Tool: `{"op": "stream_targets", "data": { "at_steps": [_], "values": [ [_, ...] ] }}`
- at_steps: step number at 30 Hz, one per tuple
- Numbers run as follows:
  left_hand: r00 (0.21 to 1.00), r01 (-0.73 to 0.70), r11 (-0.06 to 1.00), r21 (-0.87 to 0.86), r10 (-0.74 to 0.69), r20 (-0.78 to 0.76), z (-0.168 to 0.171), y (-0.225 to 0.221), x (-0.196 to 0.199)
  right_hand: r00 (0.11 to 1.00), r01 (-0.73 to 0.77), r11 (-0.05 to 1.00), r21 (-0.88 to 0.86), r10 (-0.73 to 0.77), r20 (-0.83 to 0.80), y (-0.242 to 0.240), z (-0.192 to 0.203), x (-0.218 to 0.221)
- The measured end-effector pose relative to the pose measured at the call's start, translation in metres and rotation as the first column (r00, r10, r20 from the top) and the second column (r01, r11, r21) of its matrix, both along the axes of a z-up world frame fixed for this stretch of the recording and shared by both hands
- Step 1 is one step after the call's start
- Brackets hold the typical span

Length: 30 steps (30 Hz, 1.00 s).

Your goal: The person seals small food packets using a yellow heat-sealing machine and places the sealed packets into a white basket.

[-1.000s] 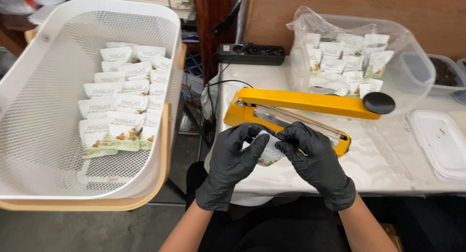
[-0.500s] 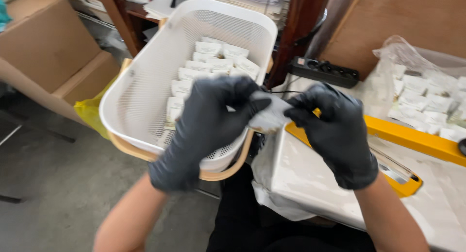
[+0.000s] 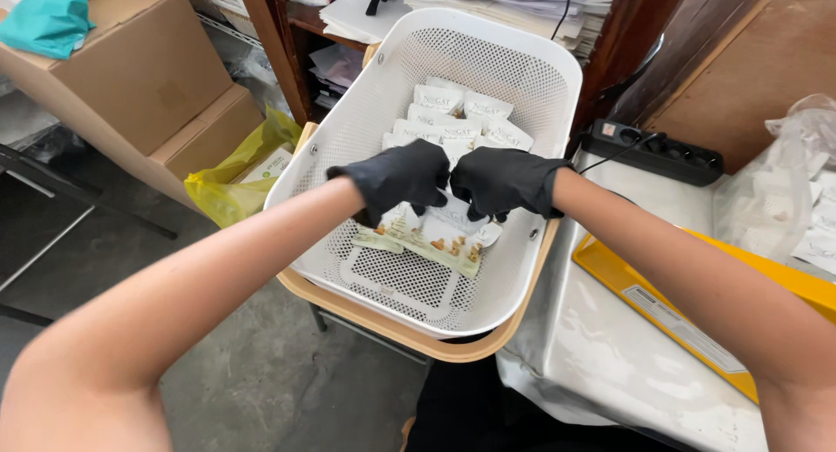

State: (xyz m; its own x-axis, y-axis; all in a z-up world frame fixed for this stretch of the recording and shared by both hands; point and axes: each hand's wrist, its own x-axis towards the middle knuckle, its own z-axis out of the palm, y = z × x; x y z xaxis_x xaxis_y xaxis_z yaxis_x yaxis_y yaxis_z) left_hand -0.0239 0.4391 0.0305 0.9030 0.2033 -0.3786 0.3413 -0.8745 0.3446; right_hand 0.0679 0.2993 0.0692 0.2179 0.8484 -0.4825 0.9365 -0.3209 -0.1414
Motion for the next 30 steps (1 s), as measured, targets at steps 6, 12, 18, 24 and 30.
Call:
{"op": "stream_targets", "data": {
  "at_steps": [6, 12, 18, 24, 30],
  "values": [
    [0.983, 0.101, 0.986, -0.135, -0.119, -0.137, -0.045, -0.012, 0.042, 0.997, -0.062, 0.972, -0.225, 0.048, -0.066, 0.0, -0.034, 0.013],
    [0.992, 0.129, 0.99, 0.062, -0.128, -0.012, -0.094, -0.008, 0.043, 0.933, -0.341, 0.939, -0.039, 0.344, 0.104, -0.009, -0.029, 0.019],
    [0.995, 0.101, 0.995, 0.008, -0.101, 0.009, -0.108, 0.007, 0.061, 0.788, -0.607, 0.728, -0.32, 0.602, -0.127, -0.013, -0.037, 0.012],
    [0.906, 0.424, 0.889, -0.173, -0.416, 0.08, -0.018, -0.014, 0.021, 0.739, -0.647, 0.64, -0.415, 0.661, -0.133, -0.01, -0.066, 0.023],
    [0.801, 0.458, 0.758, 0.464, -0.579, 0.154, -0.06, -0.043, -0.002, 0.731, -0.603, 0.562, -0.567, 0.674, -0.109, -0.002, -0.045, 0.002]
  ]
}}
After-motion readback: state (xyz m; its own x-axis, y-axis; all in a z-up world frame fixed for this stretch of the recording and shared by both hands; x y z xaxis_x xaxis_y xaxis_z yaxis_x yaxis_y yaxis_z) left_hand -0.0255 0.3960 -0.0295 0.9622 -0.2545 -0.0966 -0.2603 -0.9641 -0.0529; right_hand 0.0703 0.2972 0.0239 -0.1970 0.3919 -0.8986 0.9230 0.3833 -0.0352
